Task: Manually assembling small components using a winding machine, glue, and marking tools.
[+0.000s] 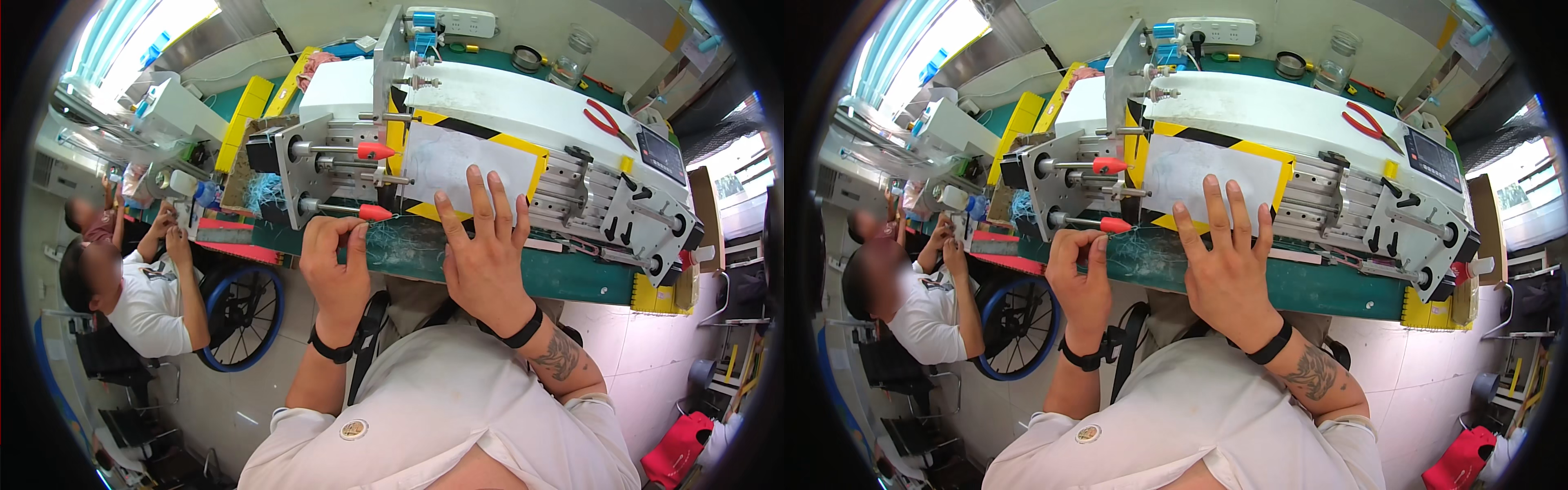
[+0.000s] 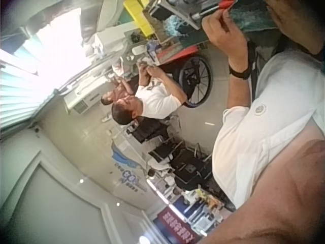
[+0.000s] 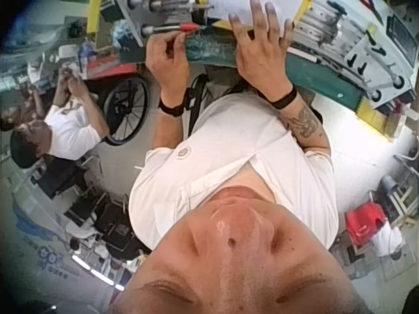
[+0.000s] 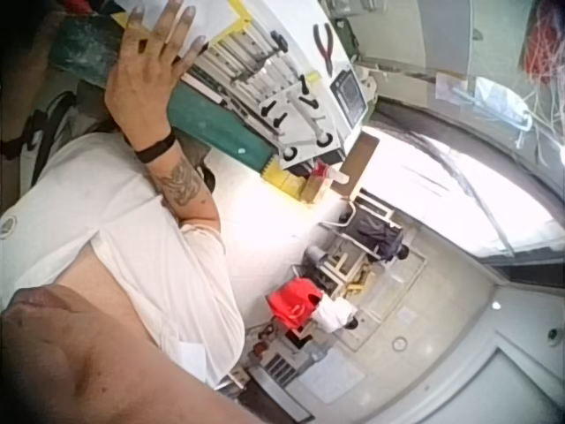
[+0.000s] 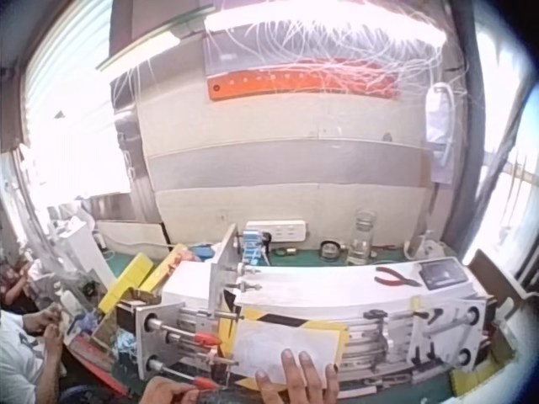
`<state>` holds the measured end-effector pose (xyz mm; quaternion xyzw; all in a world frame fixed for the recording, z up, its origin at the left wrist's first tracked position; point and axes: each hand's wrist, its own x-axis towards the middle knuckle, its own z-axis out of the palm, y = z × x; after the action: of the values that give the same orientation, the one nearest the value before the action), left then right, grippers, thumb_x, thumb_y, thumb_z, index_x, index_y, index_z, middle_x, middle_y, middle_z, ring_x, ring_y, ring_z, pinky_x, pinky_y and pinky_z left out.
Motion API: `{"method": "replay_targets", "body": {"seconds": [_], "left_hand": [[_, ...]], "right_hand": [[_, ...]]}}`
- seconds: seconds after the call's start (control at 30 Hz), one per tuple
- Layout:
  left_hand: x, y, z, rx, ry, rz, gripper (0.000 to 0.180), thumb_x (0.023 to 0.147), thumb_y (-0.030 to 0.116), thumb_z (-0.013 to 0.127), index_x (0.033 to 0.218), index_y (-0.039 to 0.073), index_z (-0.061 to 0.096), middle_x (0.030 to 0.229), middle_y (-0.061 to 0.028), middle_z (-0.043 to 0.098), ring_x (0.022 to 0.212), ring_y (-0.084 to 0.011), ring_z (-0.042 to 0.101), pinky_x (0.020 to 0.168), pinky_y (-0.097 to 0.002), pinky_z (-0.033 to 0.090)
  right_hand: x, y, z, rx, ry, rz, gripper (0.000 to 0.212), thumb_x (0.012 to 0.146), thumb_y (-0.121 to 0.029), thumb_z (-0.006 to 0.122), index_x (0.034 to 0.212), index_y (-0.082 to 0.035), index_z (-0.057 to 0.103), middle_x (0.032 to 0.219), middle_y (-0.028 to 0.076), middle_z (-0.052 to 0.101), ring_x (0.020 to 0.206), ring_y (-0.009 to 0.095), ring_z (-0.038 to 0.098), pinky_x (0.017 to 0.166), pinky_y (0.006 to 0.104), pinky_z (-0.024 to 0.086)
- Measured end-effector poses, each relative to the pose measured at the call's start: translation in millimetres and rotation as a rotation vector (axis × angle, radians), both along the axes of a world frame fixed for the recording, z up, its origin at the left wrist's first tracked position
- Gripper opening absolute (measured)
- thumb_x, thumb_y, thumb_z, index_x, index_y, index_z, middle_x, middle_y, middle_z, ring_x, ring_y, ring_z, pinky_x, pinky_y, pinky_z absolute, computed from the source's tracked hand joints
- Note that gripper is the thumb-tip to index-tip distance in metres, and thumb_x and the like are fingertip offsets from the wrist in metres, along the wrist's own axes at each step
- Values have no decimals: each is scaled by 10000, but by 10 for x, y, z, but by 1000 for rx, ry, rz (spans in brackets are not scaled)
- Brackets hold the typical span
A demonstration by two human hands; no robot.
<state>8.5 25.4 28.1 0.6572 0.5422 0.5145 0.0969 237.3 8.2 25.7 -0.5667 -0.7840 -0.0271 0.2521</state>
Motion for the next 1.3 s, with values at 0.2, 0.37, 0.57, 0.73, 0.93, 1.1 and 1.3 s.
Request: {"method": "replay_targets", "body": {"seconds": [0.2, 0.37, 0.57, 0.73, 0.93, 1.1, 1.3], "left_hand": [[35, 8, -62, -64, -73, 11, 51, 1065, 46, 785, 1065, 5, 756, 961, -54, 674, 854, -158, 639, 735, -298, 510], [7, -34, -96, -410, -606, -140, 142, 1124, 147, 759, 1076, 13, 751, 969, 38, 679, 881, -59, 568, 804, -252, 461], [-1, -57, -95, -459, -712, -216, 186, 1135, 197, 756, 1084, 18, 754, 1006, 47, 711, 924, -36, 566, 883, -226, 446], [91, -63, -214, -333, -660, -193, 163, 1141, 181, 753, 1099, 23, 751, 1041, 41, 723, 942, -32, 575, 887, -224, 455], [228, -69, -406, -180, -621, -115, 100, 1143, 126, 747, 1116, 30, 741, 1026, 46, 689, 946, -45, 585, 884, -226, 468], [294, -89, -272, 77, -60, 97, 43, 1048, -4, 791, 1041, -5, 748, 918, -31, 656, 790, -104, 618, 738, -266, 509], [255, -27, -318, 237, 134, 106, 111, 929, -58, 823, 992, 19, 774, 832, -93, 635, 672, -230, 628, 608, -362, 499]], "right_hand": [[6, -14, 21, -7, -7, 1, 818, 874, -103, 770, 1676, -156, 617, 1862, 259, 333, 1735, 461, 273, 1382, 706, 81], [27, -25, 15, -2, 6, 19, 813, 871, -101, 773, 1669, -150, 623, 1859, 257, 338, 1733, 460, 278, 1383, 703, 81], [63, -42, 7, 3, 26, 34, 810, 872, -97, 781, 1665, -154, 627, 1849, 248, 357, 1729, 454, 288, 1381, 702, 93], [118, -81, 25, -10, 42, 45, 768, 912, -72, 743, 1667, -151, 626, 1840, 254, 361, 1715, 467, 305, 1384, 687, 117], [218, -130, 31, -5, 82, 54, 753, 912, -72, 744, 1654, -141, 638, 1827, 251, 380, 1711, 464, 312, 1386, 684, 117], [256, -146, 19, 21, 83, 52, 721, 912, -80, 751, 1627, -122, 664, 1818, 239, 400, 1711, 447, 321, 1386, 681, 123], [258, -169, 6, 44, 67, 49, 760, 850, -126, 808, 1597, -95, 672, 1780, 232, 464, 1701, 428, 351, 1390, 680, 146]]}}
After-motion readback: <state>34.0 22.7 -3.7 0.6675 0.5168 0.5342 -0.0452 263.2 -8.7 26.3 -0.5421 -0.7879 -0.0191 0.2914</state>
